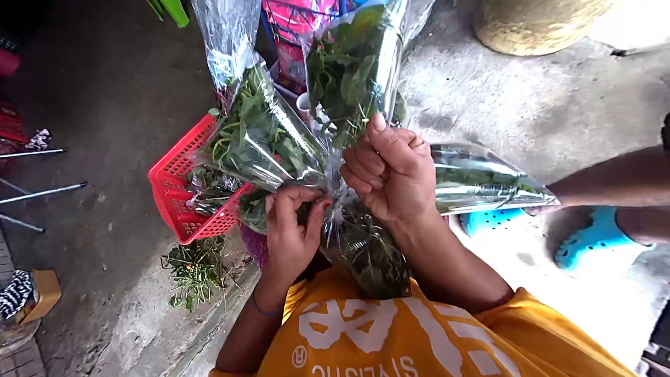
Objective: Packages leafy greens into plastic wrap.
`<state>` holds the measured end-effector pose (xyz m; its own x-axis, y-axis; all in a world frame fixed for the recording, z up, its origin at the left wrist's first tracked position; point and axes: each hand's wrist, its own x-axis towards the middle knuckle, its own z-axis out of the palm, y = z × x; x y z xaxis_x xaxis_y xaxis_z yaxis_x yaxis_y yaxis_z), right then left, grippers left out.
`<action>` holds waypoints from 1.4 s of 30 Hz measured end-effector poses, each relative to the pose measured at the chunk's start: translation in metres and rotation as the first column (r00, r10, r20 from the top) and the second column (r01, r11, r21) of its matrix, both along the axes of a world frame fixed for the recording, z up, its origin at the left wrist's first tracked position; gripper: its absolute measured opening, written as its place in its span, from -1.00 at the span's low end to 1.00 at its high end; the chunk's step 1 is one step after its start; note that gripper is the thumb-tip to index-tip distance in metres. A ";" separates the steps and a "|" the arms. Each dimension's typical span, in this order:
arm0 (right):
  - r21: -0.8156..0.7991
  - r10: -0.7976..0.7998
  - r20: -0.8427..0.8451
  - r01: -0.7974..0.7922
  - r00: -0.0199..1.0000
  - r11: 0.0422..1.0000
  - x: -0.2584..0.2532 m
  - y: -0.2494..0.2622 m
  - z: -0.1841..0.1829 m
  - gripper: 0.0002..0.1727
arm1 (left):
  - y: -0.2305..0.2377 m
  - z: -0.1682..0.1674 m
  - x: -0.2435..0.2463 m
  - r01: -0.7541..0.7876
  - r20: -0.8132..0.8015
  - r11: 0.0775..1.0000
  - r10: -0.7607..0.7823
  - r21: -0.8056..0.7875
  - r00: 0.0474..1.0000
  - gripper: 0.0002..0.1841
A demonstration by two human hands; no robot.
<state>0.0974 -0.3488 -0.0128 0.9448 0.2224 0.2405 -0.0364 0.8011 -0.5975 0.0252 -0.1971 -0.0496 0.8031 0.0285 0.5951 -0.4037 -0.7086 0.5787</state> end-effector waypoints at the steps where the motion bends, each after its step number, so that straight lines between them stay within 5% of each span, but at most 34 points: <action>1: 0.000 -0.007 0.014 0.007 1.000 1.000 0.001 0.000 -0.001 -0.48 | 0.002 0.003 0.002 0.007 -0.021 0.999 -0.008 -0.044 1.000 -0.85; 12: -0.118 -0.141 0.392 0.202 0.909 0.972 0.000 0.005 0.018 -0.61 | -0.003 0.063 0.027 0.048 -0.263 0.999 -0.051 -0.016 0.964 -0.86; 16: -0.149 -0.171 0.400 0.247 0.901 0.957 0.024 0.011 0.011 -0.59 | -0.001 0.048 0.052 0.021 -0.126 0.999 -0.018 0.024 0.992 -0.95; 19: -0.239 -0.114 0.529 0.277 0.841 0.931 0.052 0.006 -0.005 -0.75 | 0.006 0.029 0.066 -0.116 0.024 0.992 0.115 0.055 0.993 -0.97; 21: -0.403 -0.086 0.649 0.438 0.756 0.804 0.053 -0.002 -0.014 -0.76 | 0.015 0.022 0.064 -0.208 0.104 0.969 0.194 0.137 0.975 -0.95; 24: -0.572 0.005 0.760 0.666 0.649 0.478 0.035 -0.005 -0.022 -0.55 | 0.027 0.025 0.057 -0.289 0.225 0.910 0.228 0.298 0.947 -0.89; 26: -0.585 -0.099 0.714 0.669 0.693 0.458 0.024 0.010 -0.030 -0.53 | 0.032 0.029 0.055 -0.274 0.259 0.876 0.179 0.398 0.949 -0.85; 28: -0.572 -0.220 0.552 0.558 0.804 0.602 0.016 0.024 -0.039 -0.57 | 0.037 0.029 0.057 -0.195 0.191 0.853 0.114 0.484 0.975 -0.87; 31: -0.578 -0.188 0.329 0.355 0.925 0.735 0.018 0.031 -0.045 -0.60 | 0.049 0.026 0.063 -0.060 0.043 0.875 0.045 0.480 0.998 -0.91; 33: -0.632 -0.097 0.350 0.311 0.932 0.710 0.021 0.024 -0.043 -0.64 | 0.054 0.028 0.064 -0.067 0.015 0.895 0.068 0.441 0.998 -0.90; 37: -0.707 0.048 0.595 0.494 0.803 0.507 0.014 0.014 -0.031 -0.62 | 0.050 0.024 0.068 -0.204 0.006 0.922 0.214 0.330 0.977 -0.90; 42: -0.754 -0.079 0.473 0.450 0.877 0.479 0.025 0.014 -0.038 -0.66 | 0.034 0.016 0.069 -0.188 0.068 0.934 0.175 0.303 0.982 -0.89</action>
<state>0.1220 -0.3346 -0.0512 0.8887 0.2421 0.3893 0.4282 -0.1355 -0.8934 0.0941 -0.1633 -0.0333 0.7772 -0.0176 0.6290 -0.2697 -0.9124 0.3078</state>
